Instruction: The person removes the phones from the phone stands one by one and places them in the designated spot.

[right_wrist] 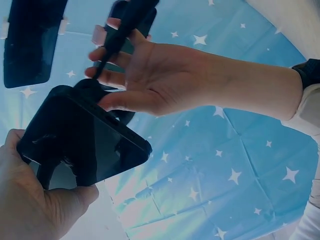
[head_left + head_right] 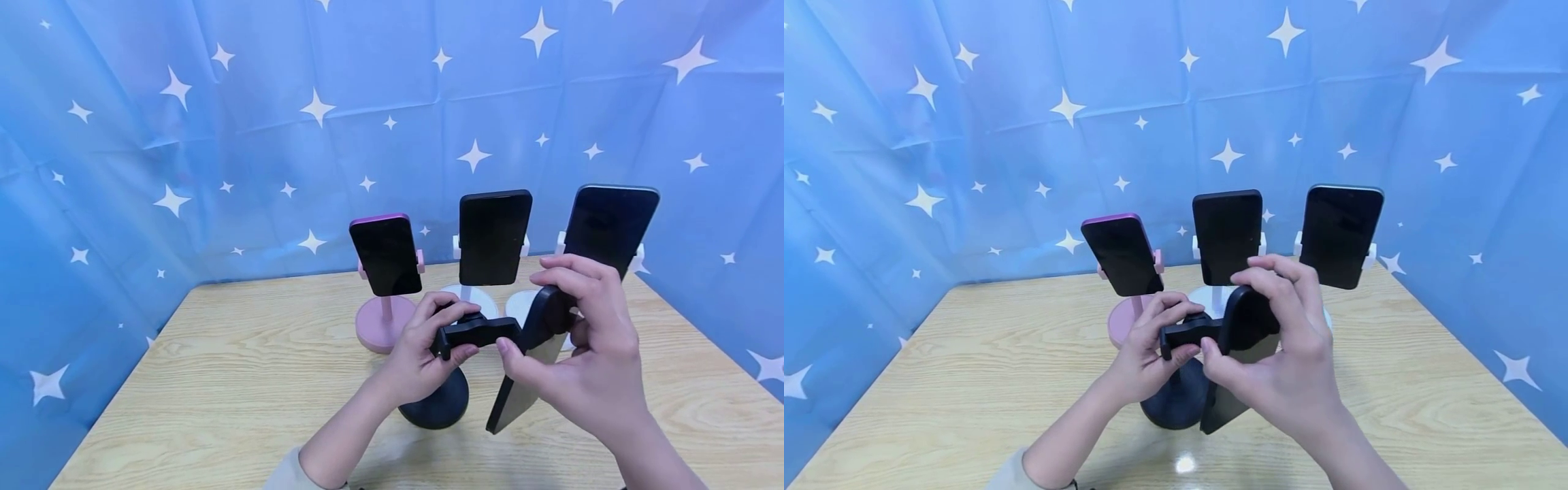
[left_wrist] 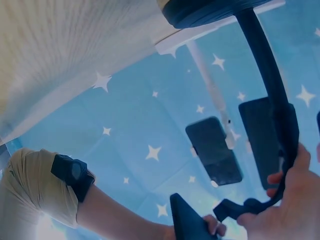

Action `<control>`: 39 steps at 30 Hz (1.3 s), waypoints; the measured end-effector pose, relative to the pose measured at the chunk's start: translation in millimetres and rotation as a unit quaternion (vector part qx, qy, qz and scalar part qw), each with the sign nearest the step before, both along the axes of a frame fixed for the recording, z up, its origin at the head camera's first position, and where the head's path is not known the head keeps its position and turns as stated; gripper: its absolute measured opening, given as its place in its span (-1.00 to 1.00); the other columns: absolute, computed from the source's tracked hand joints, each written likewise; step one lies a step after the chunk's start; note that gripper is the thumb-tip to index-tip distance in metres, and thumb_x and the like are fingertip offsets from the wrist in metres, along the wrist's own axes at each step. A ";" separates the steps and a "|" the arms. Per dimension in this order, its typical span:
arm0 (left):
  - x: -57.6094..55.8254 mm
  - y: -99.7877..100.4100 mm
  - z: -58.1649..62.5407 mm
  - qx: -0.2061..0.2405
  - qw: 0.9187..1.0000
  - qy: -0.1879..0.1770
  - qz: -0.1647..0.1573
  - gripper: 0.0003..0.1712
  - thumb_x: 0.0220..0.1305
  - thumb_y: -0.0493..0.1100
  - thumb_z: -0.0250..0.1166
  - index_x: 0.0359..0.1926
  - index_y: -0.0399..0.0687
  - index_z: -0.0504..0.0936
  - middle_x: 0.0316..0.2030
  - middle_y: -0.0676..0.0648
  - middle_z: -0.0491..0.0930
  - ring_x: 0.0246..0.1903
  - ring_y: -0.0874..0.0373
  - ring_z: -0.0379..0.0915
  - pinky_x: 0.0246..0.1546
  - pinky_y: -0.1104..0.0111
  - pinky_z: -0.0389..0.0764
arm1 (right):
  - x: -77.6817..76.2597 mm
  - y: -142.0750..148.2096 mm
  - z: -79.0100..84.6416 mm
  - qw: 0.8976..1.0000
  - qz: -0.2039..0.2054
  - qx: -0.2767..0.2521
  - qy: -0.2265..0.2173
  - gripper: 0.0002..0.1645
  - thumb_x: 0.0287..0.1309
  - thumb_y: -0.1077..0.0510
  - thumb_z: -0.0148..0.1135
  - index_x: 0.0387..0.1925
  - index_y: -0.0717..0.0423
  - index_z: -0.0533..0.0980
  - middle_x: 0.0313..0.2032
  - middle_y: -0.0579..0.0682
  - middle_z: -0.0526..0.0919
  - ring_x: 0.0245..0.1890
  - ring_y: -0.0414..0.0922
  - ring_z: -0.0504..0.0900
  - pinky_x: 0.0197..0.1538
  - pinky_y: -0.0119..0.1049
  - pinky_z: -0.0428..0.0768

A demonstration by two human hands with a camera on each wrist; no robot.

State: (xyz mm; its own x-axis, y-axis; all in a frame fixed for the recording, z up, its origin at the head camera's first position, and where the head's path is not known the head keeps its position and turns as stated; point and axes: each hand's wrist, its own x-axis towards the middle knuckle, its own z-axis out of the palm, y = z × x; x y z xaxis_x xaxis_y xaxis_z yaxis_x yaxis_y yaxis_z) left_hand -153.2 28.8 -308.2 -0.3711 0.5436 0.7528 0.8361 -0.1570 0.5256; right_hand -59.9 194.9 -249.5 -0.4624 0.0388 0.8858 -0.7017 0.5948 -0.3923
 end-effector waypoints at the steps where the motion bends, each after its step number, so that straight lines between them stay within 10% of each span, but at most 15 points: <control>1: -0.2 0.3 0.1 0.001 1.000 0.001 -0.002 -0.51 0.09 -0.36 0.28 0.08 -0.17 0.40 -0.03 -0.16 0.31 -0.02 0.08 0.33 -0.06 0.40 0.49 | 1.7 0.9 1.4 1.000 -0.014 0.003 -0.006 -0.15 -0.66 0.44 0.47 -0.05 0.39 0.42 0.03 0.26 0.35 -0.28 -0.22 0.43 -0.58 -0.70 0.31; 8: -2.0 1.3 -0.4 0.009 1.000 0.015 -0.017 -0.57 0.20 -0.16 0.18 0.08 -0.22 0.40 -0.05 -0.18 0.30 -0.07 0.06 0.36 -0.08 0.38 0.49 | 9.5 4.8 3.8 0.994 -0.090 0.020 -0.053 -0.15 -0.68 0.45 0.45 -0.06 0.35 0.43 0.03 0.12 0.36 -0.19 -0.29 0.35 -0.53 -0.68 0.33; 15: -1.0 -1.9 0.4 0.009 1.000 0.021 -0.020 -0.52 0.24 -0.01 0.07 0.07 -0.24 0.40 -0.05 -0.20 0.29 -0.08 0.04 0.36 -0.11 0.39 0.50 | 10.3 2.3 3.2 0.988 -0.121 0.042 -0.086 -0.19 -0.63 0.44 0.45 -0.07 0.28 0.44 -0.01 0.12 0.37 0.04 -0.29 0.22 -0.06 -0.60 0.21; 29: -5.2 -30.6 10.1 0.019 0.999 0.014 -0.035 -0.54 0.27 -0.02 0.10 0.06 -0.25 0.40 -0.05 -0.22 0.30 -0.14 0.02 0.34 -0.23 0.38 0.49 | 7.0 9.2 -10.8 0.972 -0.156 0.047 -0.169 -0.27 -0.49 0.34 0.46 -0.08 0.16 0.44 0.00 0.13 0.35 -0.05 -0.16 0.23 -0.23 -0.50 0.27; 39: -6.6 -71.2 20.3 0.039 0.999 -0.012 -0.006 -0.53 0.25 -0.02 0.12 0.09 -0.20 0.42 -0.04 -0.22 0.36 -0.05 0.05 0.33 -0.07 0.36 0.44 | 2.0 14.1 -20.7 0.947 -0.166 0.086 -0.262 -0.33 -0.30 0.24 0.43 -0.05 0.16 0.36 -0.08 0.15 0.28 -0.18 0.01 0.30 -0.34 -0.04 0.44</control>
State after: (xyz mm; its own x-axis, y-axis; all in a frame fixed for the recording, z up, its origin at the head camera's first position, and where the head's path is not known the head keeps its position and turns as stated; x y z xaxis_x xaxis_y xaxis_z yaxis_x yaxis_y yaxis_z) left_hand -159.7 -42.5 -287.9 -0.3836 0.4888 0.7836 0.8213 -0.2075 0.5315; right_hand -57.8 209.0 -270.2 -0.8271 0.1362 0.5453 -0.2003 0.8351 -0.5124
